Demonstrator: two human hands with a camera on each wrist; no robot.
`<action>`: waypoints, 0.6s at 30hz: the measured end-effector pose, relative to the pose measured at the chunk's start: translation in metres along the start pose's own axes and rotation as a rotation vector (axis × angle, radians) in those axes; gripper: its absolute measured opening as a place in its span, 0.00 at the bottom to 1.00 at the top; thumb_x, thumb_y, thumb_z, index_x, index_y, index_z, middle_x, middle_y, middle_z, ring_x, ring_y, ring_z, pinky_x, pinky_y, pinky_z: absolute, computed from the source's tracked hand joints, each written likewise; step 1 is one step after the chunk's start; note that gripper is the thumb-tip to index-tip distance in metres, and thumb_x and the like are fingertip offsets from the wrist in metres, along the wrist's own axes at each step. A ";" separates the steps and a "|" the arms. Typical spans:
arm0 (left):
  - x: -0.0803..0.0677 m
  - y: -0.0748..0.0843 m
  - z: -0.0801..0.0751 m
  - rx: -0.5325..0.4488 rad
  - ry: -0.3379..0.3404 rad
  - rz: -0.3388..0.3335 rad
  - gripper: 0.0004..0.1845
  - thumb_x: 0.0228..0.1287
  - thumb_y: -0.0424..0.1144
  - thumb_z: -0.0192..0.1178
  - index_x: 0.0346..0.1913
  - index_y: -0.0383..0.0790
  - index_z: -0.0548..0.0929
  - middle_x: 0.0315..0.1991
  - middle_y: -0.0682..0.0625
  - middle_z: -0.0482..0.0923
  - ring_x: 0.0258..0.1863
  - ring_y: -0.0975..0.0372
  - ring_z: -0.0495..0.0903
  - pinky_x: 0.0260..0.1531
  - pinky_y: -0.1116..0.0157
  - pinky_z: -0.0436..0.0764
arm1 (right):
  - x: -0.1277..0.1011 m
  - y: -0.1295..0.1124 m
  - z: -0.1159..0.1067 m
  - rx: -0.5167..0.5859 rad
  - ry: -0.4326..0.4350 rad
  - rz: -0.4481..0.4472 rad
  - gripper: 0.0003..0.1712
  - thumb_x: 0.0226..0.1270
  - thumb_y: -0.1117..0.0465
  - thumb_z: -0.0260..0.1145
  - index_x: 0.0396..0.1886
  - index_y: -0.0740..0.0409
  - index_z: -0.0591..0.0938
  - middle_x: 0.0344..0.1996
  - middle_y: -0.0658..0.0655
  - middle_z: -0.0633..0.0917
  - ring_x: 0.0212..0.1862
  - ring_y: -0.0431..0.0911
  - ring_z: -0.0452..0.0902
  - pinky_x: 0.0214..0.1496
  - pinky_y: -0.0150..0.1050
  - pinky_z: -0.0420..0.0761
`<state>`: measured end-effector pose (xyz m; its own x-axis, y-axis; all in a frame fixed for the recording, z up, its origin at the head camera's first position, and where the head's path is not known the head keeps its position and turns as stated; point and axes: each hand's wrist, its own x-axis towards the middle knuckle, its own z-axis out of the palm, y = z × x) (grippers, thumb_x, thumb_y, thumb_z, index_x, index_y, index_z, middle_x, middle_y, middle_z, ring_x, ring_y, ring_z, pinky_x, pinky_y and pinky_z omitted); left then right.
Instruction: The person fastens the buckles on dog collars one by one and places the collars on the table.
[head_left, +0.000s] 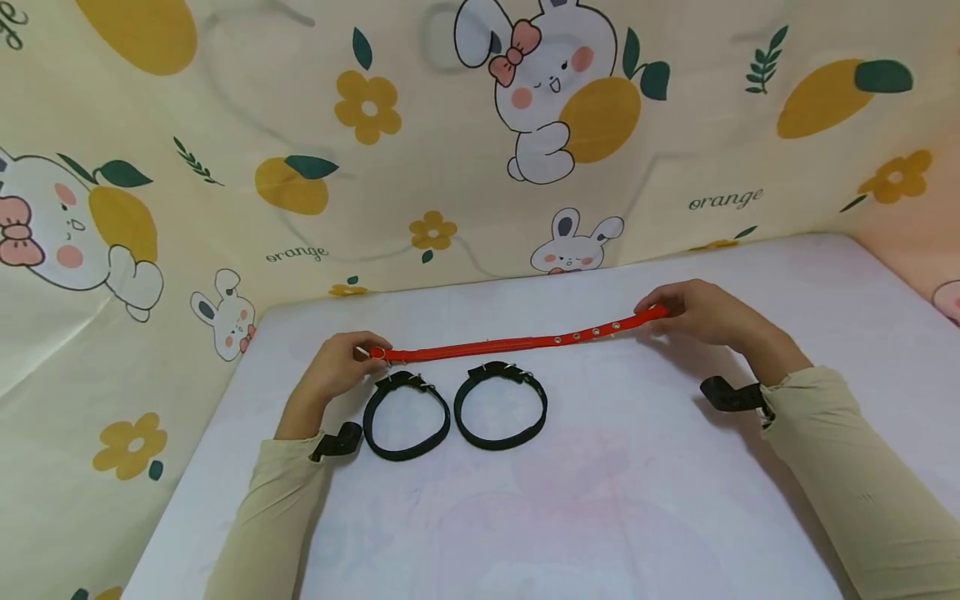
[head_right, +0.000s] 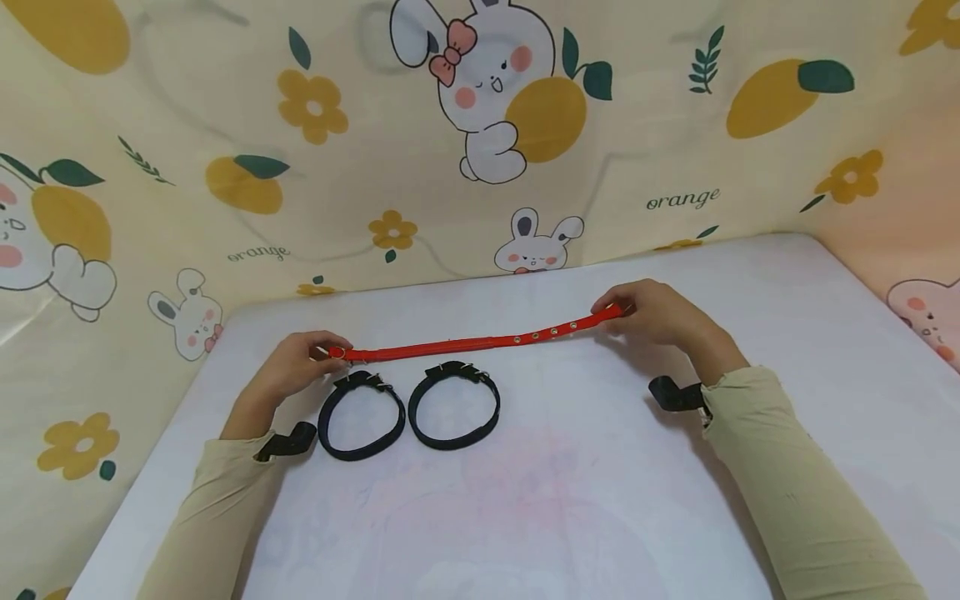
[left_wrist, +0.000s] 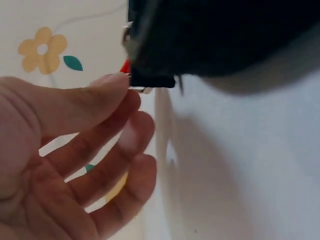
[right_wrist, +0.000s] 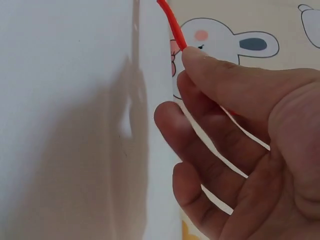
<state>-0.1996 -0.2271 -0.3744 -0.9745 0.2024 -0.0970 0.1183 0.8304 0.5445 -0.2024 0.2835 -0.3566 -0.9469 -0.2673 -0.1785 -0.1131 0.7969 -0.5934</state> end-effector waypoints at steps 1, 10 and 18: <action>0.000 0.001 0.001 0.002 0.010 0.002 0.13 0.64 0.33 0.66 0.52 0.41 0.86 0.46 0.40 0.84 0.42 0.52 0.82 0.37 0.63 0.77 | 0.000 0.000 0.000 -0.004 0.003 0.001 0.17 0.66 0.60 0.69 0.55 0.52 0.84 0.47 0.58 0.87 0.51 0.53 0.73 0.45 0.38 0.71; -0.001 0.003 0.001 0.006 0.039 -0.026 0.15 0.63 0.36 0.68 0.53 0.38 0.85 0.44 0.40 0.84 0.43 0.52 0.81 0.39 0.63 0.77 | 0.000 -0.002 -0.003 -0.016 0.026 -0.017 0.18 0.65 0.57 0.70 0.55 0.54 0.84 0.42 0.58 0.87 0.48 0.53 0.73 0.42 0.39 0.69; -0.002 0.002 -0.003 -0.016 0.080 -0.013 0.16 0.63 0.36 0.68 0.53 0.38 0.85 0.45 0.40 0.85 0.45 0.50 0.82 0.41 0.61 0.78 | 0.000 -0.006 -0.004 0.001 0.063 -0.006 0.17 0.66 0.57 0.70 0.54 0.53 0.84 0.44 0.59 0.88 0.50 0.53 0.74 0.45 0.40 0.69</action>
<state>-0.1984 -0.2272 -0.3710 -0.9881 0.1492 -0.0377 0.1032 0.8241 0.5570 -0.2025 0.2809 -0.3497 -0.9632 -0.2378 -0.1253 -0.1188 0.7947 -0.5952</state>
